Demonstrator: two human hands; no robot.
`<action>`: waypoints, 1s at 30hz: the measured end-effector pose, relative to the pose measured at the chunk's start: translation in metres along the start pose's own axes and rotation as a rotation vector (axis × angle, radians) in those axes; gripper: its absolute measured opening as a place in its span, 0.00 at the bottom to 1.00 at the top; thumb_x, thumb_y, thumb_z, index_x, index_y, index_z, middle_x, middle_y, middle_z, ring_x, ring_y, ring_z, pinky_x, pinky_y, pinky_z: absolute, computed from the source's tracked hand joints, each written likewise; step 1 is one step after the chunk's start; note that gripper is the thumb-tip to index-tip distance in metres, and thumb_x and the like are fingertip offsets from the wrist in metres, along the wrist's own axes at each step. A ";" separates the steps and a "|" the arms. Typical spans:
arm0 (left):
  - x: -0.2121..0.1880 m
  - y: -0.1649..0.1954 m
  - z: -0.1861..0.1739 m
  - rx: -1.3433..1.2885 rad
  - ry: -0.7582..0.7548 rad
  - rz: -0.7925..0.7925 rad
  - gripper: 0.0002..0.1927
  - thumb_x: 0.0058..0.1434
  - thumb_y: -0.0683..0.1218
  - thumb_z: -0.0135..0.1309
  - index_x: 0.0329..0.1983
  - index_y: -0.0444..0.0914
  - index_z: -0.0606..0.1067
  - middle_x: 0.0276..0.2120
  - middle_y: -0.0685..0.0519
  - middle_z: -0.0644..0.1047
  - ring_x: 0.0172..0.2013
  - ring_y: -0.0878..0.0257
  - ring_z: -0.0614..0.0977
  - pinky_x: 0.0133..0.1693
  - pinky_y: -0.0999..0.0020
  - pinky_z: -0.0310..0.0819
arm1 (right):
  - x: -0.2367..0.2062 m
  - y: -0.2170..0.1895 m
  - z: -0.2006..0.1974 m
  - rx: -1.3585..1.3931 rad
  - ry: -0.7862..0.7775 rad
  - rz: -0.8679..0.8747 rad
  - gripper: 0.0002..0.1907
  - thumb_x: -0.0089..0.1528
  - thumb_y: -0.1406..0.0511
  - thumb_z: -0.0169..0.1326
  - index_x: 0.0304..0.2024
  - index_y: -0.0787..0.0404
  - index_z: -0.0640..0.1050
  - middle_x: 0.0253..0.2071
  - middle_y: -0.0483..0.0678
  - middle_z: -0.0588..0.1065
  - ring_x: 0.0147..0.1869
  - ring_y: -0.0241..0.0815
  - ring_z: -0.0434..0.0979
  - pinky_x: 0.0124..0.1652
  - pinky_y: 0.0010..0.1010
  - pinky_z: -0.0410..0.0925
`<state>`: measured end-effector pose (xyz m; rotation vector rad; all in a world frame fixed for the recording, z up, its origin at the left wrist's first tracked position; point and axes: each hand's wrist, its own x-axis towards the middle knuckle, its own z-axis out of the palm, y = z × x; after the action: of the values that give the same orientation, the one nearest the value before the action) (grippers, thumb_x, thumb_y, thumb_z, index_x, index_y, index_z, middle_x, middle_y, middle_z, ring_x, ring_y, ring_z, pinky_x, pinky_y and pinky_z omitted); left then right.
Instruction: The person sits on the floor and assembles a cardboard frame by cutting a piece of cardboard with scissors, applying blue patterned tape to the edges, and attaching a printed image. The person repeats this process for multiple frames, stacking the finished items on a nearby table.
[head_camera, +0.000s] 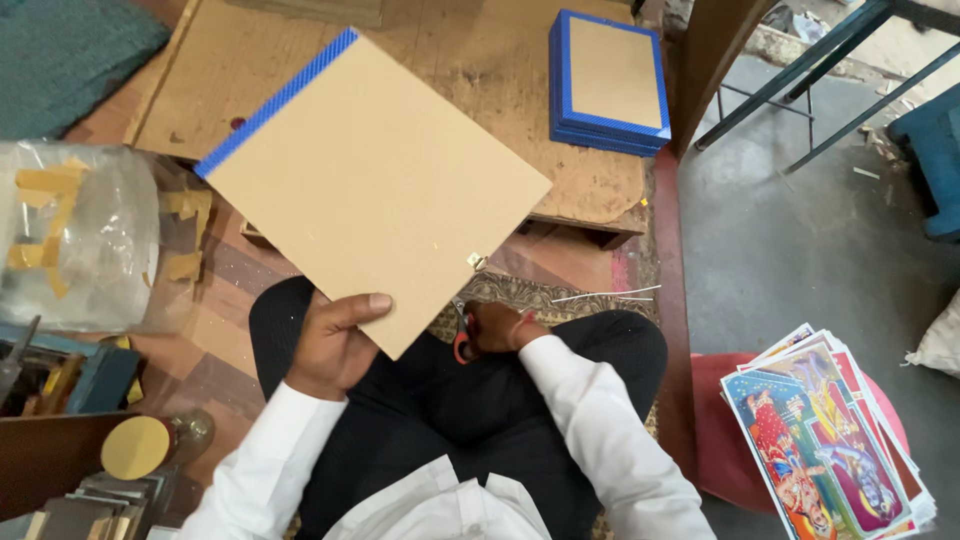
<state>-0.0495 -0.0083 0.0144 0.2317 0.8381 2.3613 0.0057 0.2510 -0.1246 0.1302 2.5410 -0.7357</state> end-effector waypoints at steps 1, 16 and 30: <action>0.002 0.004 -0.002 0.024 -0.013 -0.001 0.30 0.56 0.33 0.56 0.64 0.27 0.67 0.53 0.42 0.78 0.54 0.52 0.80 0.58 0.56 0.73 | -0.006 0.002 -0.007 0.081 0.006 -0.075 0.36 0.48 0.67 0.64 0.61 0.62 0.74 0.44 0.60 0.81 0.48 0.56 0.82 0.46 0.42 0.73; 0.008 0.015 -0.012 0.226 -0.055 -0.141 0.31 0.52 0.32 0.56 0.63 0.26 0.69 0.53 0.41 0.79 0.53 0.51 0.81 0.56 0.58 0.75 | -0.143 -0.047 -0.136 1.448 0.454 -0.288 0.17 0.67 0.69 0.54 0.56 0.75 0.76 0.41 0.58 0.82 0.38 0.44 0.85 0.37 0.29 0.79; 0.025 0.041 0.016 0.027 -0.303 -0.132 0.30 0.67 0.50 0.54 0.65 0.26 0.67 0.58 0.40 0.76 0.59 0.52 0.79 0.64 0.56 0.69 | -0.114 -0.005 -0.096 1.787 0.394 -0.494 0.12 0.73 0.72 0.50 0.55 0.78 0.75 0.43 0.59 0.81 0.42 0.44 0.83 0.43 0.29 0.77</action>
<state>-0.0843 -0.0097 0.0507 0.5148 0.7155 2.1237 0.0638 0.3018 0.0033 0.2130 1.3110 -3.0847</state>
